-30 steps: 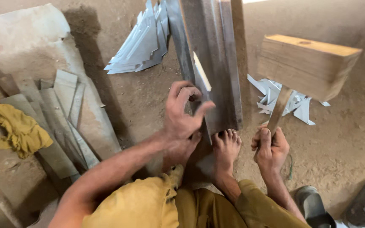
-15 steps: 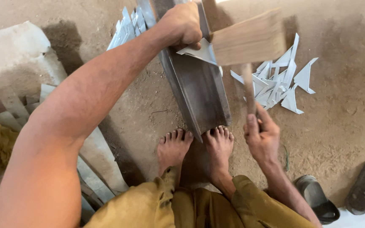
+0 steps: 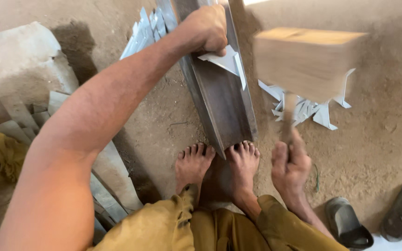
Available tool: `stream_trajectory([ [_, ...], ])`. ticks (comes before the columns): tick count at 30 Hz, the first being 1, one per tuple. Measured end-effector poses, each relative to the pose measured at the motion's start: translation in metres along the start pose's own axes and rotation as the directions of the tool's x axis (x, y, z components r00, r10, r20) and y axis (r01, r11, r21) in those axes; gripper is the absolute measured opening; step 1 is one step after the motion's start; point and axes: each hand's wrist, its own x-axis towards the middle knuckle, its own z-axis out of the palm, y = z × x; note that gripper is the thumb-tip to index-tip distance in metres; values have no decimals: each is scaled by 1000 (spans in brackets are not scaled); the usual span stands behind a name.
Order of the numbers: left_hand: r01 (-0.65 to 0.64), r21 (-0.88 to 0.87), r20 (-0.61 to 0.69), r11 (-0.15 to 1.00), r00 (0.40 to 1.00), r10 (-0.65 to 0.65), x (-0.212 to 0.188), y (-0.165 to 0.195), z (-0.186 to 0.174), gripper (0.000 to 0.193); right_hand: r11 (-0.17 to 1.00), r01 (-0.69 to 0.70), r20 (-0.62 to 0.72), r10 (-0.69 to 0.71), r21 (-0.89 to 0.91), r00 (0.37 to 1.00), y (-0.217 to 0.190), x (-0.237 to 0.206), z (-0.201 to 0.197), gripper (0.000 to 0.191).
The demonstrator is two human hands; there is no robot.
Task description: The person stands at a steel channel bar set on the ground and bends small white metal pieces by hand, hammering them with a wooden mallet to shape them against the bar. Finished pieces are placed in a pile on the ground beside the work area.
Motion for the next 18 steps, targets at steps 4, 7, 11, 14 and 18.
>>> stream_trajectory([
  [4, 20, -104, -72, 994, 997, -27, -3, -5, -4, 20, 971, -190, 68, 202, -149, 977, 24, 9, 4, 41],
  [7, -114, -159, -325, 981, 944, 57, -39, 5, -2, 16, 946, -75, -10, 75, -314, 997, 24, 18, 1, 45],
  [11, -261, 349, -398, 900, 828, 394, -144, 52, 12, 12, 864, 284, 59, -286, -417, 956, -10, 28, -1, 61],
  [14, -554, 148, -450, 819, 700, 555, -208, 80, 39, 19, 865, 463, 215, -423, -194, 880, -42, 34, 3, 44],
  [18, -183, -847, -188, 499, 981, 40, -216, 65, 75, 23, 802, 591, 248, -557, -89, 793, -63, 44, 8, 30],
])
